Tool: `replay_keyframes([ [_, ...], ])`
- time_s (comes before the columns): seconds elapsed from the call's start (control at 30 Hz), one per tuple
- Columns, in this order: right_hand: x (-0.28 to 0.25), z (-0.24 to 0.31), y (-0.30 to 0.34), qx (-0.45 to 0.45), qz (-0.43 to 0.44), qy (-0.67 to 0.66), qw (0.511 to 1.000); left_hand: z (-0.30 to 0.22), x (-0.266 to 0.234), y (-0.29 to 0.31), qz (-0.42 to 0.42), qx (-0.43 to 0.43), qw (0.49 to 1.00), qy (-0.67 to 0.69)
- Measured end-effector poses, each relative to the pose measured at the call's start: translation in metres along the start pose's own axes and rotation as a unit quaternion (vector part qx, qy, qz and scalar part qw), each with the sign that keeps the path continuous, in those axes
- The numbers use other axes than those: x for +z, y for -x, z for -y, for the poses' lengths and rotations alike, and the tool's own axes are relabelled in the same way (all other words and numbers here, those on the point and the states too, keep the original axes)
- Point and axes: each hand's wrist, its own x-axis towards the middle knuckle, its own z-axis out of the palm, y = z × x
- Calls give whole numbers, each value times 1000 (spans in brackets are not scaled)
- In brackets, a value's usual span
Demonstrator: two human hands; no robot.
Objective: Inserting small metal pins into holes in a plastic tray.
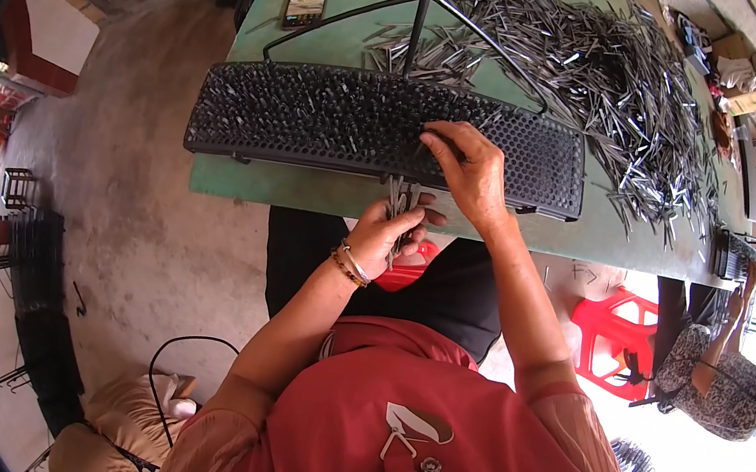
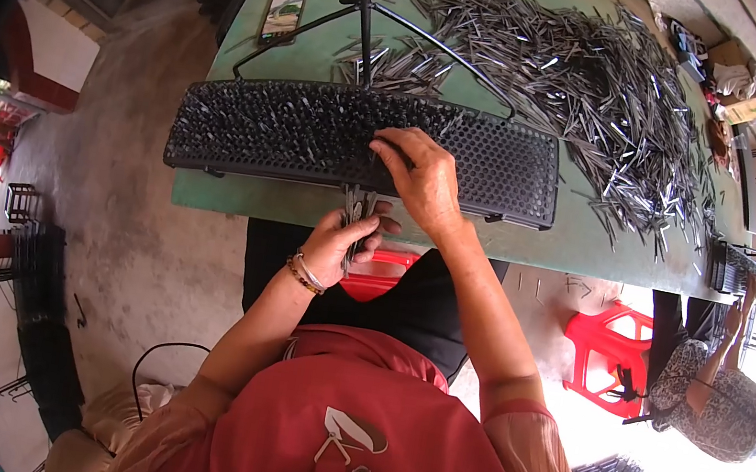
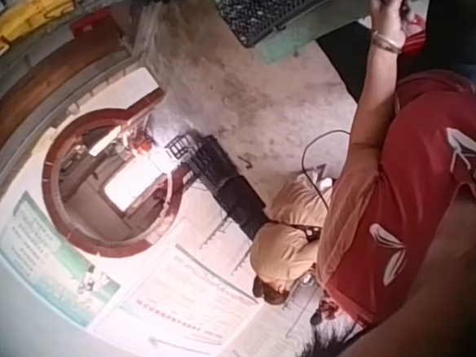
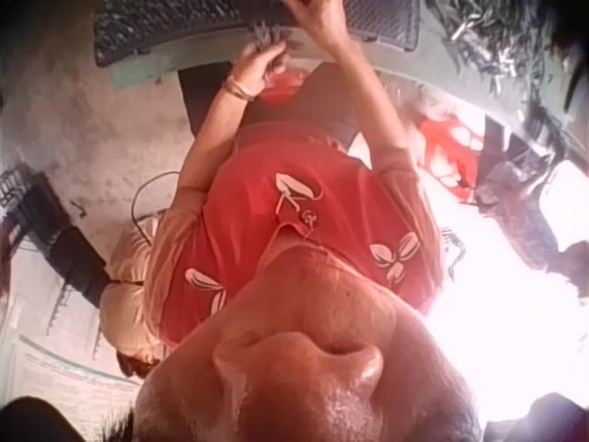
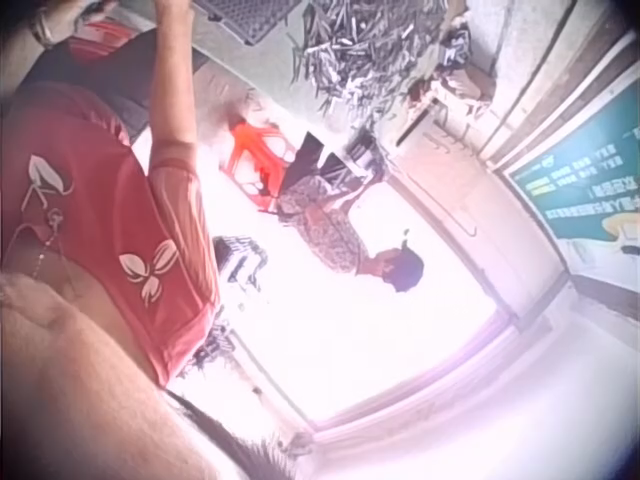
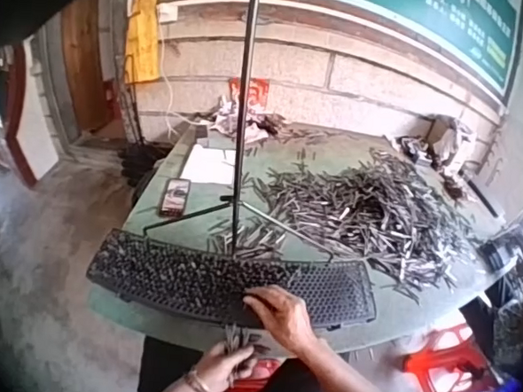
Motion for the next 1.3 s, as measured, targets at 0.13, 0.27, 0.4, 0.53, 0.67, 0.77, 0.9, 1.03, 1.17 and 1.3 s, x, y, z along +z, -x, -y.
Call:
replay_keyframes([
  [0.13,4,-5,1,32,-4,-29,999,-1,0,2,11,-7,1000,-8],
  [0.27,4,-5,0,1,10,-24,1000,-1,2,2,13,-9,1000,6],
  [0.4,-1,-10,-4,-68,28,-11,997,-1,0,2,18,-11,1000,5],
  [0.53,1,-13,-5,-92,58,-18,994,0,-2,2,17,-13,1000,6],
  [0.67,5,-20,-5,-160,81,46,983,-1,-2,2,28,-14,999,13],
  [0.77,8,-14,0,-125,48,48,990,-2,1,3,16,-7,1000,12],
  [0.9,8,-15,2,-131,50,49,989,-3,-2,3,29,-2,1000,3],
  [1.03,6,-13,5,-172,64,110,977,-6,0,5,31,7,999,-16],
  [1.17,6,-14,10,-183,51,112,975,-7,0,5,49,14,998,-38],
  [1.3,0,-1,12,-68,-25,18,997,-10,5,7,35,20,999,-24],
])
